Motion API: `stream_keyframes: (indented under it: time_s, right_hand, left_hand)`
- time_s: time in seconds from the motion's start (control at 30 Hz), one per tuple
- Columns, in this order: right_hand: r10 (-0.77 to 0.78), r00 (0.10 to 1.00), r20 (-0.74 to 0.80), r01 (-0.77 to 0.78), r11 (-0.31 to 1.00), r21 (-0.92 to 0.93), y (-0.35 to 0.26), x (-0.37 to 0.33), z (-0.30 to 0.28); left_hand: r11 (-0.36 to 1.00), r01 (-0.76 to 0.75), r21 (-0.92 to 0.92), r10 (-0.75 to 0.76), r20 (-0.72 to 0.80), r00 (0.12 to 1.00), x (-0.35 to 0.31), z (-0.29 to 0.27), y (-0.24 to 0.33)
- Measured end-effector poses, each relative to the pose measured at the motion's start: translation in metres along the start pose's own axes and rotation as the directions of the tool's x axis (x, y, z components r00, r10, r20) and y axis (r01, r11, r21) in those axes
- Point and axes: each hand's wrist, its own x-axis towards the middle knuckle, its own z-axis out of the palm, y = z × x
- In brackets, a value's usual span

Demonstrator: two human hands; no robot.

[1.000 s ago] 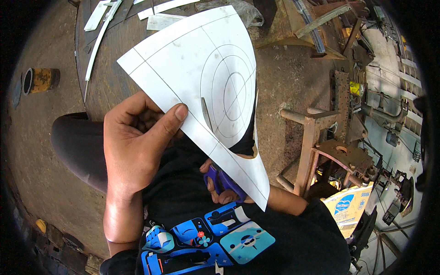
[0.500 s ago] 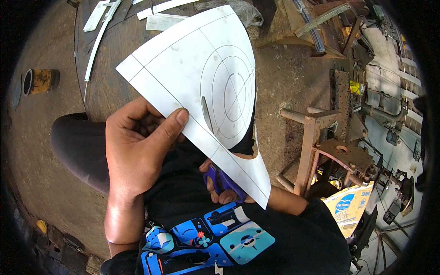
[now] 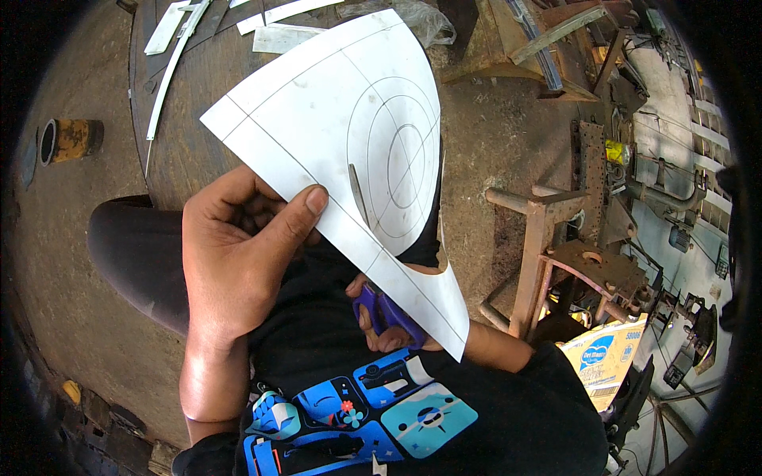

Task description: The person picks up a sheet of paper with a drawn circular pattern and a pair of scissors, then cuts along the drawn lines to shape the paper. The person rotates the paper while cutting to follow the curves.

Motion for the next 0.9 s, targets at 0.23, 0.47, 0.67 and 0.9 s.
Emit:
stream_keyframes:
  time_s: [0.23,0.47,0.67,0.9]
  right_hand:
    - [0.045,0.998,-0.054,-0.048,0.997,-0.06,-0.0036,-0.0029,0.0032]
    - [0.011,1.0,0.02,-0.013,0.994,0.105,0.0024,-0.0009,-0.0042]
    - [-0.057,0.998,-0.004,0.055,0.987,-0.148,0.0029,-0.0014,0.0016]
    - [0.062,0.998,0.031,-0.067,0.973,0.221,-0.0048,0.0009,0.0055]
  left_hand:
    - [1.0,-0.008,0.016,0.008,-0.003,1.0,-0.0016,0.0009,-0.0008]
    - [1.0,-0.008,0.018,0.008,0.002,1.0,-0.0013,-0.0008,-0.0026]
    - [1.0,-0.022,-0.02,0.022,-0.001,1.0,-0.001,0.0004,-0.0038]
    - [1.0,0.005,0.009,-0.006,0.013,1.0,-0.0047,0.0012,-0.0029]
